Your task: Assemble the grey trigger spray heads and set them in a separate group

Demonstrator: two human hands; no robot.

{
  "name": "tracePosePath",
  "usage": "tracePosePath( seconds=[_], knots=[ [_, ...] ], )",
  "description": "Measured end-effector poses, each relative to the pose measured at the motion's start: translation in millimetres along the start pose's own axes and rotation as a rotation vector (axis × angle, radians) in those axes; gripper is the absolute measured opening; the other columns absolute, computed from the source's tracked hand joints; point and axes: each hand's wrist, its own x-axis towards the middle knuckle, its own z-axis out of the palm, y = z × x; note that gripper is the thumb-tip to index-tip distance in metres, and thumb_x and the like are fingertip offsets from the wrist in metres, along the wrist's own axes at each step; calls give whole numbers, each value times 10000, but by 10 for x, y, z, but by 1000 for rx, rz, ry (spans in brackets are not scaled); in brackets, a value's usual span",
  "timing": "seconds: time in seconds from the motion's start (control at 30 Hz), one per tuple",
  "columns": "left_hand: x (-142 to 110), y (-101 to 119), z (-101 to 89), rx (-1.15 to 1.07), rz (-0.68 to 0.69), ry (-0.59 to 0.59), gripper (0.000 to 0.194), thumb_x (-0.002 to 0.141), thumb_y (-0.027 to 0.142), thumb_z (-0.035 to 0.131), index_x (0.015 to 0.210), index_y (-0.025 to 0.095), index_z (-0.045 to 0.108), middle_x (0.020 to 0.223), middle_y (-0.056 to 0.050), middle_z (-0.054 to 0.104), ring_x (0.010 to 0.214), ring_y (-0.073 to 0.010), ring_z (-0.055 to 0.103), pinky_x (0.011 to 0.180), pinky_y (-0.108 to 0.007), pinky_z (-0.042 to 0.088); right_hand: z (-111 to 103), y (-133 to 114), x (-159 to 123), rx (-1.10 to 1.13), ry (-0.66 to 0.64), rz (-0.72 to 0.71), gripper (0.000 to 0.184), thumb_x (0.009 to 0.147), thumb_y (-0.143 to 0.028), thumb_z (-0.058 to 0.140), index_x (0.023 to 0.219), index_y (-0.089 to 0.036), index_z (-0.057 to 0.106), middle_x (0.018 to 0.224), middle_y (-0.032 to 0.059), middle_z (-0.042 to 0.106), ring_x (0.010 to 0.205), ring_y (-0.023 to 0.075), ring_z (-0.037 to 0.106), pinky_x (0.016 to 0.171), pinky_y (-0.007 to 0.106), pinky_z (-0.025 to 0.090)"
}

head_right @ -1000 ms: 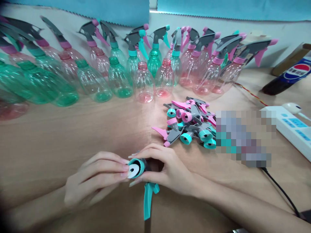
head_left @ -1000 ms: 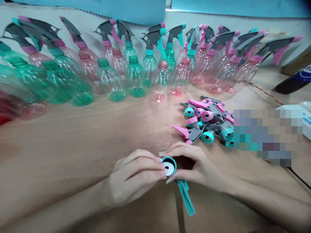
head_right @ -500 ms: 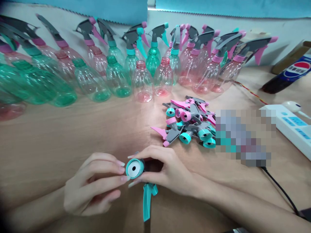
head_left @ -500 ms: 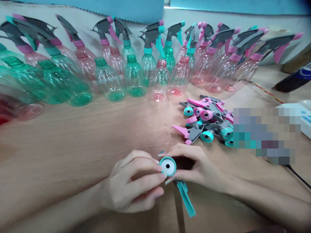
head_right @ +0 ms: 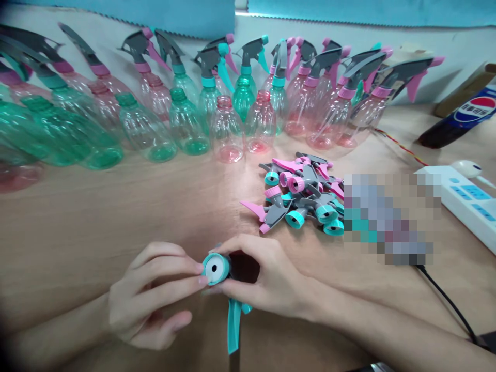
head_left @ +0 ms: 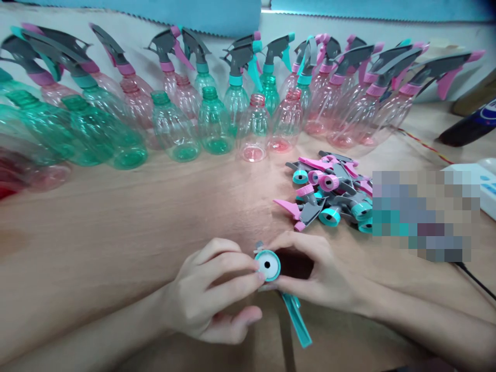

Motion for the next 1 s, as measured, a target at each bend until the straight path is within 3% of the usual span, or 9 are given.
tracePosePath(
  seconds=[0.23,0.7,1.0],
  knots=[
    [-44,-3,49,-75,-20,-3,224,783,238,584,918,63,620,876,-105,615,794,-187,507,678,-330,505,12,26,-26,-48,-13,-52,341,723,-223,715,1026,-121,595,923,56,685,837,130,650,753,246,517],
    [-28,15,43,36,0,-72,335,710,276,668,941,40,613,899,-110,601,833,-210,485,672,-319,489,10,75,-49,-85,6,-89,301,750,-216,697,1018,-122,597,873,42,680,791,135,637,709,269,513],
    [8,22,46,32,-10,-82,306,714,242,656,939,45,590,900,-113,603,813,-202,494,671,-316,496,8,90,-49,-107,12,-121,302,773,-216,669,1041,-102,586,871,63,672,770,143,621,680,278,503]
  ],
)
